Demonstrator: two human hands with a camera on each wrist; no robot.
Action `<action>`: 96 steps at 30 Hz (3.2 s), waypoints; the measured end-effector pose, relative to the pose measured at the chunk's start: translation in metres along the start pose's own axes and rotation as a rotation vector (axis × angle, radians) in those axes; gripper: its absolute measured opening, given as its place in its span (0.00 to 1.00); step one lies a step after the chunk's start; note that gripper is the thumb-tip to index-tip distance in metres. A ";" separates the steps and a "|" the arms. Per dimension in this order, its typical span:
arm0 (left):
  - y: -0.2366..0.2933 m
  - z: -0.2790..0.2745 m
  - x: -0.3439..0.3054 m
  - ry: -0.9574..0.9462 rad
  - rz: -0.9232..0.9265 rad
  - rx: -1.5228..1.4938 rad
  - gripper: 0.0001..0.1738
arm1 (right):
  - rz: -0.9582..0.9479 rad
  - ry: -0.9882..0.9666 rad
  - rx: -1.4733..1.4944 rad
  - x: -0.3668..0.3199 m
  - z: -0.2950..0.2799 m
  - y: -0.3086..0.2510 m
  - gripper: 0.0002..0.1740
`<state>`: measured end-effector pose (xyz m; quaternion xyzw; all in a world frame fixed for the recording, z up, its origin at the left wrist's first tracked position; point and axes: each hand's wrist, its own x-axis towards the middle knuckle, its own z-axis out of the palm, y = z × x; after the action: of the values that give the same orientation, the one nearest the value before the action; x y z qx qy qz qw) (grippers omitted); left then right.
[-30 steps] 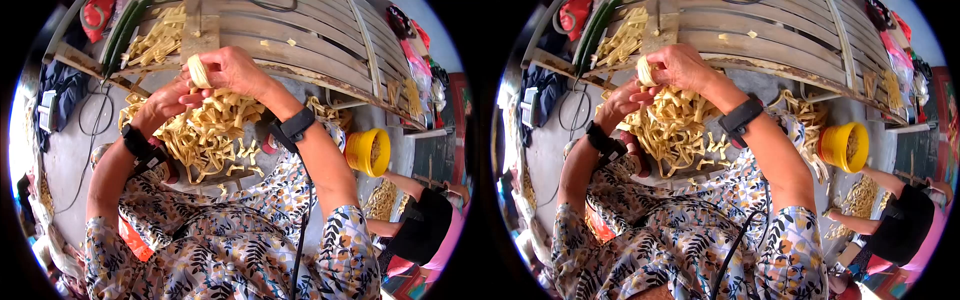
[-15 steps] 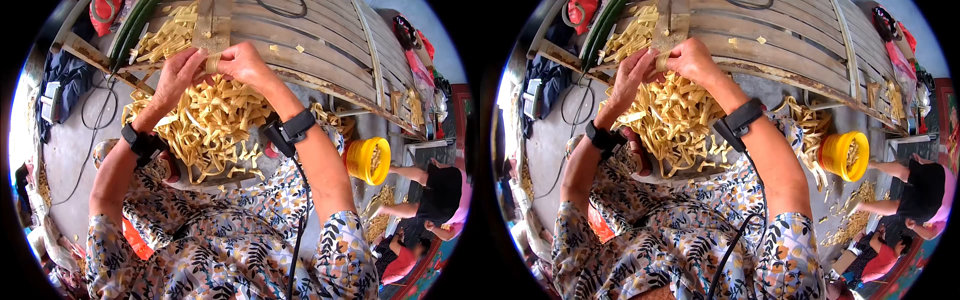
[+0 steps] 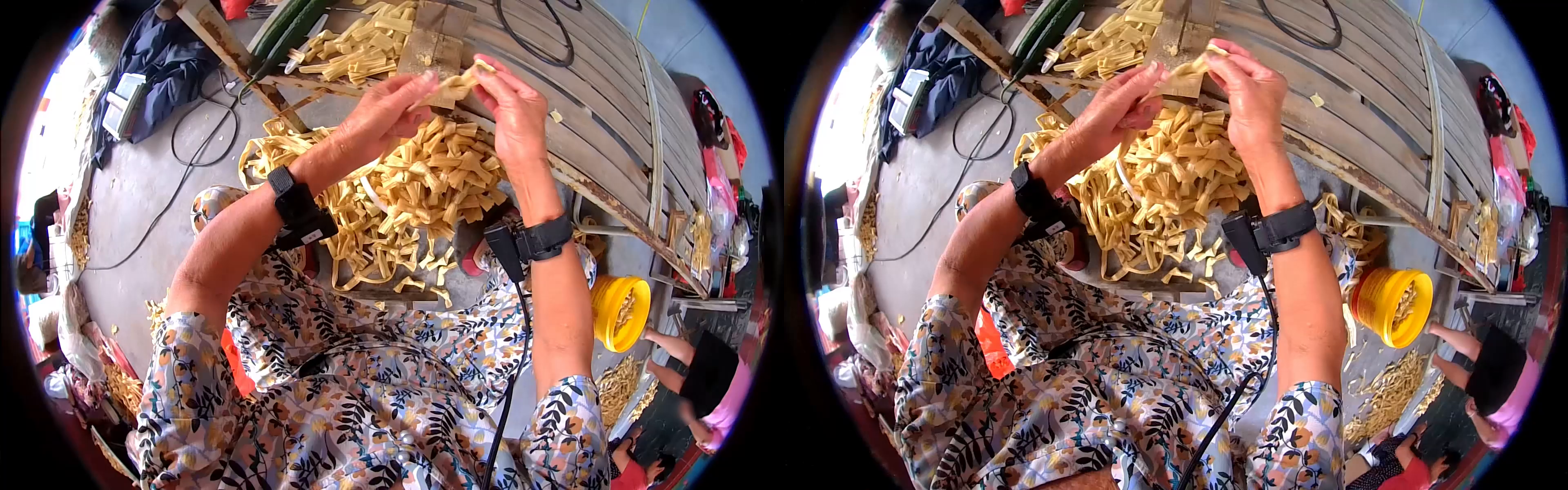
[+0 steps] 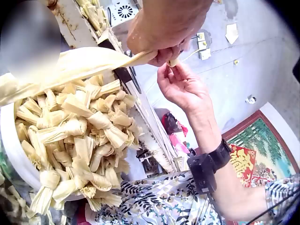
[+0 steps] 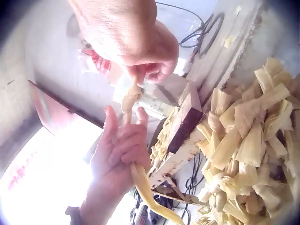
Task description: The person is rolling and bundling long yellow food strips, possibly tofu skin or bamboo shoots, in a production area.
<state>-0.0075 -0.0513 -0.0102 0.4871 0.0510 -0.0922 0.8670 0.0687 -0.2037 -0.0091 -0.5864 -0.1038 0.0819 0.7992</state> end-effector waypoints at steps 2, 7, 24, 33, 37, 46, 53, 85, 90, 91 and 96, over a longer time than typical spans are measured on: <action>-0.006 -0.007 0.004 -0.057 0.039 0.167 0.14 | 0.073 0.058 0.021 0.001 -0.004 0.000 0.05; -0.001 -0.018 0.000 -0.092 -0.002 0.361 0.15 | 0.207 -0.046 -0.005 -0.001 -0.006 -0.006 0.09; -0.004 -0.028 -0.003 -0.203 -0.024 0.313 0.15 | 0.269 -0.311 -0.253 -0.010 0.002 0.005 0.14; 0.001 -0.042 0.004 -0.249 -0.114 0.278 0.14 | 0.304 -0.230 -0.045 -0.006 0.003 0.008 0.09; 0.027 -0.038 0.000 -0.155 0.047 0.682 0.15 | 0.320 -0.183 0.027 0.002 0.004 0.003 0.08; 0.035 -0.045 0.011 -0.226 -0.018 0.306 0.13 | 0.334 -0.311 0.183 0.012 0.001 -0.008 0.09; 0.049 -0.043 0.027 -0.164 0.037 0.441 0.14 | 0.350 -0.196 0.221 0.031 0.005 -0.008 0.09; 0.039 -0.065 0.056 0.023 0.275 0.741 0.11 | 0.261 -0.134 -0.145 0.050 -0.004 0.008 0.13; 0.033 -0.046 0.019 -0.116 0.159 0.679 0.09 | 0.078 -0.424 -0.707 0.013 -0.031 -0.003 0.15; 0.032 -0.043 0.018 -0.111 0.149 0.703 0.09 | -0.084 -0.485 -0.840 0.012 -0.035 -0.002 0.15; 0.009 -0.018 0.015 -0.095 0.356 1.403 0.11 | 0.123 -0.311 -0.555 0.000 -0.004 -0.010 0.11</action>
<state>0.0093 -0.0337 -0.0149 0.9250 -0.1381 0.0182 0.3536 0.0701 -0.2103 -0.0005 -0.7674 -0.2075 0.1871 0.5770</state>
